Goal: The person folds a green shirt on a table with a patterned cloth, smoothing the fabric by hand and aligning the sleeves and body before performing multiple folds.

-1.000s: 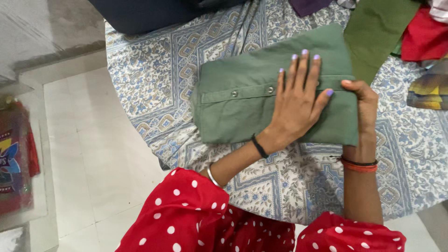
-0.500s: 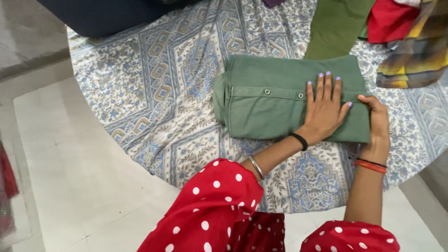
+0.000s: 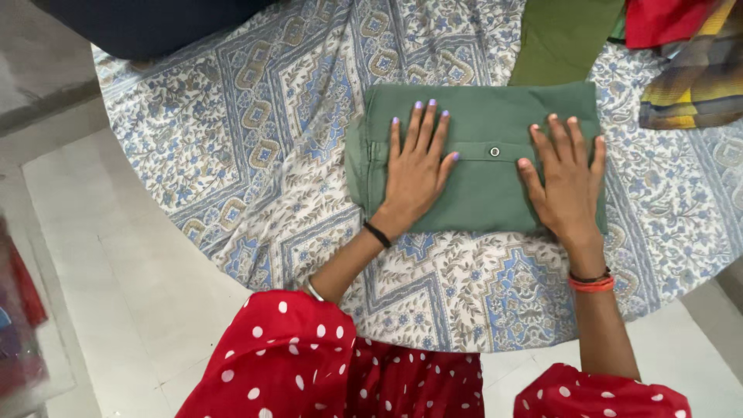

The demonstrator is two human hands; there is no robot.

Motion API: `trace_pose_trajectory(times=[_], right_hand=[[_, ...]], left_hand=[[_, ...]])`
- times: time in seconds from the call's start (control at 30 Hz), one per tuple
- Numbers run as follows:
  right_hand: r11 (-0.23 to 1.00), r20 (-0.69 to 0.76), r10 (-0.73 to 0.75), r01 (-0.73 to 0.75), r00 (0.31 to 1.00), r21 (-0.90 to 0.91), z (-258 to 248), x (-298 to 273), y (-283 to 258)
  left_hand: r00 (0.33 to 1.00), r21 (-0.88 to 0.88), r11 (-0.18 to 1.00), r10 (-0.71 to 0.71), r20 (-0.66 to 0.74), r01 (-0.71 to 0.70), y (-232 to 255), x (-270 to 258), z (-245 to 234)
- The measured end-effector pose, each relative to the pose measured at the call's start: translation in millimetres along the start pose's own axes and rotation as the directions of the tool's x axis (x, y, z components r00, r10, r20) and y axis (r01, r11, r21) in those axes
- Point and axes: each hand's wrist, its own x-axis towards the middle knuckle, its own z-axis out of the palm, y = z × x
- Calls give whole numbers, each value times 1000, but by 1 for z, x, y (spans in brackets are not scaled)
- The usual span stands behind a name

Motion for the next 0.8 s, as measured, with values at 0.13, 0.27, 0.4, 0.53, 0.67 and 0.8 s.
trace_pose_trajectory(times=[0.13,0.27,0.4,0.53,0.67,0.8], right_hand=[[985,8,105,-105,994,139,8,-2,6],[985,-9,130,-128,991,114,17,-5,14],[958,-274,161,-83,948,276,21,-15,19],[828,-294,518,-384,803,408,28,-26,34],[861,-221,486,-421,846,284,39,-37,65],[914,-99,361,-330,927,237,38,-33,97]], left_hand=[[998,-122,992,-32,-49,26,-19,-13,-12],[999,21,999,-28,31,27,-32,-14,-20],[996,116,990,-84,36,79,-55,-19,-33],[979,166,966,-202,-7,201,-38,-15,-32],[997,45,997,-63,-32,65,13,-6,-23],[997,-131,989,72,22,-69,66,13,0]])
